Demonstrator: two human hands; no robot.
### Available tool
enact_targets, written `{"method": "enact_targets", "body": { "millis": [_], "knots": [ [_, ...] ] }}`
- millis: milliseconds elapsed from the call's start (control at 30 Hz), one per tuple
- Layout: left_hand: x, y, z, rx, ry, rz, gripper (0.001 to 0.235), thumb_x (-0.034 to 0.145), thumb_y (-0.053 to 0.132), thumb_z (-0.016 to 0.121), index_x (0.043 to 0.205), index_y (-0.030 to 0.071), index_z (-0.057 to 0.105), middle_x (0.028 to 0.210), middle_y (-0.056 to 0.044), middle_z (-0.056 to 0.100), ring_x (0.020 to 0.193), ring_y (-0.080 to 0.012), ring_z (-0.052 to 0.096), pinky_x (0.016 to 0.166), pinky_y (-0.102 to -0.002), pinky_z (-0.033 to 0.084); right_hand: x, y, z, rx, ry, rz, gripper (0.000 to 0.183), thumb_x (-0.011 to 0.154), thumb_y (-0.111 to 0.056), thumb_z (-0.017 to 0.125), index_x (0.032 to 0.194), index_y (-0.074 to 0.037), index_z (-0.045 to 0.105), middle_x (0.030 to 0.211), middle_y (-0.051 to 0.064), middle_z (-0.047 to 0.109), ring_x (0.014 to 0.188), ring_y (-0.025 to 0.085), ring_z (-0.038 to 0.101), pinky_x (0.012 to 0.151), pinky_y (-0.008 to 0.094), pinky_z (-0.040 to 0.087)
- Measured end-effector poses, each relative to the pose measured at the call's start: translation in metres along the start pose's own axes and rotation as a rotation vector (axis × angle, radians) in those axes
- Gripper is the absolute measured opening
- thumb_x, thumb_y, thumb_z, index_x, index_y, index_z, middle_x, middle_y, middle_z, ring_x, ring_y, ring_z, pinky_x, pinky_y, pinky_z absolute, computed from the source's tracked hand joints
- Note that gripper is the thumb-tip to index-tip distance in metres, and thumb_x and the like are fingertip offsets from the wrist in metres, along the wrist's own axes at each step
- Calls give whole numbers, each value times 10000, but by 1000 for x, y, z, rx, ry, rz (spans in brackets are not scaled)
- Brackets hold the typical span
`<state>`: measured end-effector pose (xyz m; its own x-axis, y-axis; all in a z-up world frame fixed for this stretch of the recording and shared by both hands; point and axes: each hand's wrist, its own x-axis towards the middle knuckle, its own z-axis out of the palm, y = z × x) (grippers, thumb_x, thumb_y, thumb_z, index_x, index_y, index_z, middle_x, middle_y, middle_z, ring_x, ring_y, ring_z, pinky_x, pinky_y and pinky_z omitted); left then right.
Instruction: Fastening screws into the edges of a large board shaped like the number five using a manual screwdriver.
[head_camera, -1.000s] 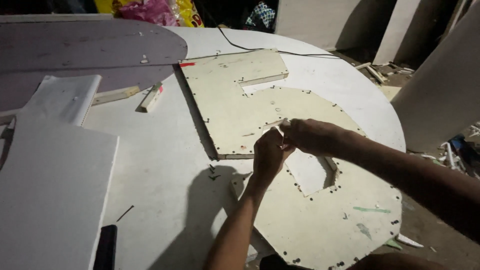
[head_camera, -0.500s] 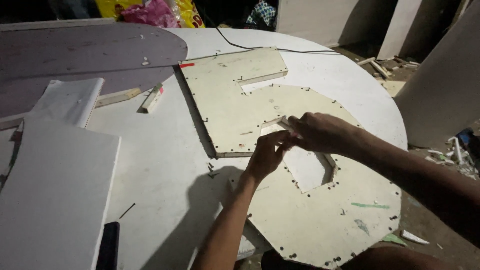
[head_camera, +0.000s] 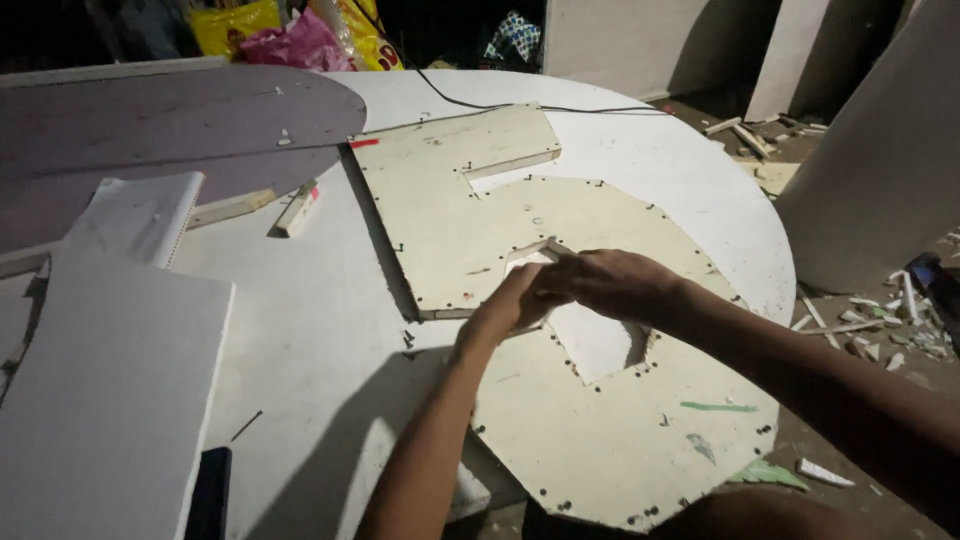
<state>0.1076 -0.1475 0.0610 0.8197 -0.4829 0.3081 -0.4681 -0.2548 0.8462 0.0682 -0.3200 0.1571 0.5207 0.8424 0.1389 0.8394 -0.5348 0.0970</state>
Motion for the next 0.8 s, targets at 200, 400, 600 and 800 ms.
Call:
{"method": "enact_targets", "body": {
  "millis": [200, 400, 600, 800],
  "knots": [
    [-18, -16, -4, -11, 295, 111, 290, 763, 79, 820, 1020, 138, 698, 870, -53, 767, 883, -195, 754, 821, -354, 595, -21, -18, 19, -201, 407, -161, 234, 948, -49, 603, 1177, -79, 647, 1210, 332, 574, 1062, 499, 655, 683, 549, 612],
    [-10, -21, -34, 381, 410, -192, 530, 605, 471, 988, 785, 146, 610, 652, -64, 665, 643, -277, 674, 601, -357, 497, -137, -97, -15, 248, 140, 409, 517, 940, -150, 606, 1446, -207, 515, 1458, 240, 496, 1139, 489, 646, 780, 555, 633],
    [63, 30, -54, 635, -286, -379, 361, 578, 183, 999, 765, 74, 710, 672, -116, 704, 562, -207, 707, 490, -296, 621, -243, -96, -7, 543, 85, 857, 448, 931, -316, 651, 1364, -232, 570, 1313, 134, 662, 1116, 399, 718, 839, 532, 637],
    [93, 33, -36, 1025, -771, -402, 487, 689, 328, 922, 1062, 134, 676, 879, -87, 810, 873, -265, 777, 757, -391, 620, -272, -108, 22, 724, 256, 861, 348, 874, -115, 711, 1215, -108, 642, 1070, 177, 746, 919, 399, 749, 792, 555, 592]
  ]
}}
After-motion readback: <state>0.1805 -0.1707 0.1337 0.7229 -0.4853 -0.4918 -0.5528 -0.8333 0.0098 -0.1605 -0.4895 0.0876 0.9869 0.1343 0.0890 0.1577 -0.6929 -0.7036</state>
